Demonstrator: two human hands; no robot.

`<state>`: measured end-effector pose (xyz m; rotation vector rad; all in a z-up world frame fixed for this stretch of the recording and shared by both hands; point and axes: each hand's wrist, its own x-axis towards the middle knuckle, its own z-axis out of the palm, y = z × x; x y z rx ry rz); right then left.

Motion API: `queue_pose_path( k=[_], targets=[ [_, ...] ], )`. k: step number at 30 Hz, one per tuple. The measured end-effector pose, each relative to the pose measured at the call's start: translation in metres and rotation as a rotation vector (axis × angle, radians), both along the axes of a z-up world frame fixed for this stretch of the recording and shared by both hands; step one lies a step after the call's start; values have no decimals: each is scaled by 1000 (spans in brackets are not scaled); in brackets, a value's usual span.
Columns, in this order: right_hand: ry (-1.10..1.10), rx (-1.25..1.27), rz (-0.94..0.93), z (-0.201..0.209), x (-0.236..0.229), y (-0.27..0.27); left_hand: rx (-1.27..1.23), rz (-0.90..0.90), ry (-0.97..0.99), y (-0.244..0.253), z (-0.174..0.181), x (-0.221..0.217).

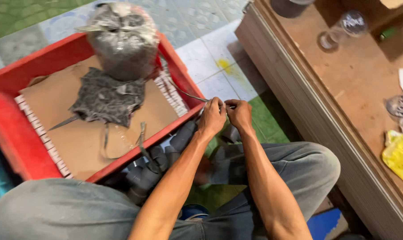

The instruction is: The person sits on the floor and wipes gray plastic pipe fittings with a cloth. They pick fittings from a blue crate, wipe them over a red tray, and place them on the floor. The person handles the fittings one at a time, rotating them to clean different sides.

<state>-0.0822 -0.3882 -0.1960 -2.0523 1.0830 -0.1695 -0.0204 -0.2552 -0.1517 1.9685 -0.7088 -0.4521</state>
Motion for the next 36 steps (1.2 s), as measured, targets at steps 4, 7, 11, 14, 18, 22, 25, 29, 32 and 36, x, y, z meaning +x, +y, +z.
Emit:
queue_pose_path(
  k=[4, 7, 11, 14, 18, 22, 25, 29, 32, 36],
  targets=[
    [53, 16, -116, -28, -37, -24, 119, -126, 42, -33, -80, -21],
    [250, 31, -206, -74, -58, -39, 258, -229, 177, -33, -86, -39],
    [485, 42, -105, -74, -69, -36, 425, -289, 264, -46, -108, -54],
    [626, 95, -20, -83, -71, -30, 523, -323, 152, -54, -153, -65],
    [715, 168, 9, -96, -70, -35, 523, -246, -34, -67, -241, -87],
    [677, 214, -18, -116, -75, -37, 491, -254, 37, -73, -266, -89],
    [652, 189, -32, -143, -77, -38, 483, -297, 200, -66, -255, -84],
    [556, 163, -38, -102, -72, -26, 419, -315, 282, -54, -240, -78],
    [555, 200, -54, -93, -67, -18, 373, -269, 373, -46, -234, -69],
    [513, 207, -77, -69, -66, -15, 433, -230, 350, -44, -221, -65]
  ],
)
